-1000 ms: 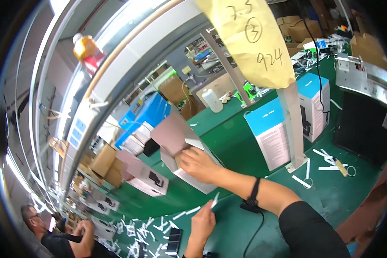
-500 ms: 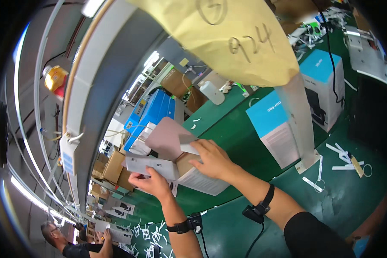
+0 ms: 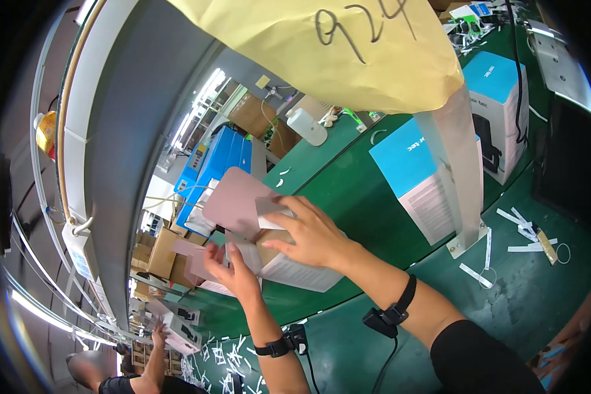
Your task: Packing electronic device components and manuals into retail boxes on an assembly line.
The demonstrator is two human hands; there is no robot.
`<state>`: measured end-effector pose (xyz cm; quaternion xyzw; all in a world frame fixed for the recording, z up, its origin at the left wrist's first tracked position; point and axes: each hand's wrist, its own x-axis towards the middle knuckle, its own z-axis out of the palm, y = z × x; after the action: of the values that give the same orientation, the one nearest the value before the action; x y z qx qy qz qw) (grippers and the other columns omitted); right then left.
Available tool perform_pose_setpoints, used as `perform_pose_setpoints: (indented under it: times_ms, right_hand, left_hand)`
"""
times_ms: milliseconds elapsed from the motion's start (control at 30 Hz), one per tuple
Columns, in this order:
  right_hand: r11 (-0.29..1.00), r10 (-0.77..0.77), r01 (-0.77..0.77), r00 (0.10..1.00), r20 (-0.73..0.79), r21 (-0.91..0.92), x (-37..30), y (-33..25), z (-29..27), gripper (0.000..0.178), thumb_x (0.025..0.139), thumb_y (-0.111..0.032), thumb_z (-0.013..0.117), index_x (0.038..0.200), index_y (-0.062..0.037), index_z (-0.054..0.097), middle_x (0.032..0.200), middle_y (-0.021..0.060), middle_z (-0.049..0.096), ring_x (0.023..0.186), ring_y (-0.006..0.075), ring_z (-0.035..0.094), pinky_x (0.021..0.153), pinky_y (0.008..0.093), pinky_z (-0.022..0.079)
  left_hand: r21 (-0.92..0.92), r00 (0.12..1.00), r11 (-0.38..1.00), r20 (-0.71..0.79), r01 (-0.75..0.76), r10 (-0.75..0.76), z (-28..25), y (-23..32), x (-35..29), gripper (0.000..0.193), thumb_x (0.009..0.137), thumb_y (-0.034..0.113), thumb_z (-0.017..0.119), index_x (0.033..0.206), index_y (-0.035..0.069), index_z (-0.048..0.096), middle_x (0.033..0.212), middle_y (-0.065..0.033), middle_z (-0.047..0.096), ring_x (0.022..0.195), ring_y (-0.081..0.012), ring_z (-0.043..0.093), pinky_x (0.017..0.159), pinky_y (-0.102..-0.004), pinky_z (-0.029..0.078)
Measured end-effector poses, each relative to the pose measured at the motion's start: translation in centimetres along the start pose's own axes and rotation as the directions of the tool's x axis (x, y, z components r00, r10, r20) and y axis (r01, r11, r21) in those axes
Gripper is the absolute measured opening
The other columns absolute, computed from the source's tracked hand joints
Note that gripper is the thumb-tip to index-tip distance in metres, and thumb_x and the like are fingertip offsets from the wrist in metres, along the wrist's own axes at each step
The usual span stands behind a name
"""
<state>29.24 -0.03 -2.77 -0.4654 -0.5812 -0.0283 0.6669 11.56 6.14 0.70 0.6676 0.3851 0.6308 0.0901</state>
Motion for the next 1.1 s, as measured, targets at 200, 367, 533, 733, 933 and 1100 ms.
perform_pose_setpoints:
  times_ms: [200, 367, 533, 733, 933, 1100]
  right_hand:
    - [0.994, -0.112, 0.107, 0.98, 0.163, 0.04, 0.3, 2.0, -0.4, 0.02, 0.091, -0.023, 0.07, 0.09, -0.0045, 0.078, 0.096, 0.0098, 0.073, 0.11, 0.0337, 0.059, 0.095, 0.0441, 0.049]
    - [0.962, 0.192, -0.242, 0.926, 0.325, 0.122, 1.2, 2.2, -1.4, 0.024, 0.093, -0.013, 0.066, 0.115, -0.0038, 0.071, 0.108, 0.0117, 0.071, 0.108, 0.0307, 0.061, 0.099, 0.0406, 0.048]
    - [0.919, 0.345, -0.362, 0.93, 0.129, 0.154, 0.3, 2.6, 0.7, 0.056, 0.088, -0.005, 0.064, 0.14, -0.0016, 0.044, 0.13, 0.0212, 0.054, 0.123, 0.0353, 0.049, 0.107, 0.0453, 0.039]
    - [0.934, 0.094, -0.134, 0.987, 0.132, 0.331, 1.0, 3.7, 1.6, 0.08, 0.086, 0.003, 0.059, 0.157, -0.0008, 0.021, 0.156, 0.0218, 0.03, 0.15, 0.0358, 0.026, 0.123, 0.0421, 0.02]
    - [0.848, 0.075, -0.089, 0.996, 0.048, 0.523, 0.4, 5.2, 2.0, 0.072, 0.08, 0.006, 0.065, 0.145, 0.0019, 0.035, 0.139, 0.0142, 0.043, 0.137, 0.0245, 0.04, 0.119, 0.0394, 0.025]
    - [0.905, -0.08, 0.097, 0.995, -0.058, 0.413, 0.0, 5.1, 0.8, 0.033, 0.082, -0.007, 0.064, 0.114, -0.0008, 0.055, 0.119, 0.0152, 0.051, 0.117, 0.0289, 0.051, 0.107, 0.0383, 0.038]
  left_hand:
    - [0.008, 0.881, 0.949, 0.374, -0.315, 0.289, 0.0, -1.8, -2.5, 0.033, 0.103, 0.021, 0.052, 0.117, -0.003, 0.07, 0.119, -0.0218, 0.07, 0.112, -0.0374, 0.065, 0.102, -0.0448, 0.047]
    - [0.035, 0.926, 0.988, 0.357, -0.15, 0.128, 1.0, -3.7, -3.0, 0.033, 0.098, 0.013, 0.056, 0.127, -0.001, 0.066, 0.131, -0.0224, 0.064, 0.116, -0.0384, 0.06, 0.105, -0.0458, 0.044]
    - [-0.109, 0.952, 0.968, 0.235, 0.225, -0.195, 2.4, -4.7, -2.5, 0.083, 0.086, -0.002, 0.062, 0.16, 0.003, 0.026, 0.16, -0.0181, 0.034, 0.139, -0.0332, 0.038, 0.118, -0.0424, 0.026]
    - [-0.467, 0.841, 0.783, 0.526, 0.41, -0.127, 0.4, -4.4, 0.1, 0.088, 0.075, -0.007, 0.053, 0.159, -0.002, 0.026, 0.163, -0.018, 0.031, 0.151, -0.0297, 0.029, 0.123, -0.0398, 0.017]
    - [-0.572, 0.929, 0.778, 0.368, 0.26, -0.04, 2.5, -6.7, -1.1, 0.087, 0.075, -0.002, 0.056, 0.156, 0.0, 0.024, 0.154, -0.0176, 0.034, 0.143, -0.0304, 0.034, 0.122, -0.0434, 0.019]
    - [-0.7, 0.96, 0.712, 0.235, 0.058, 0.152, 4.1, -8.9, -1.9, 0.037, 0.083, 0.016, 0.074, 0.104, 0.005, 0.047, 0.112, -0.0148, 0.059, 0.129, -0.0372, 0.049, 0.116, -0.0537, 0.031]
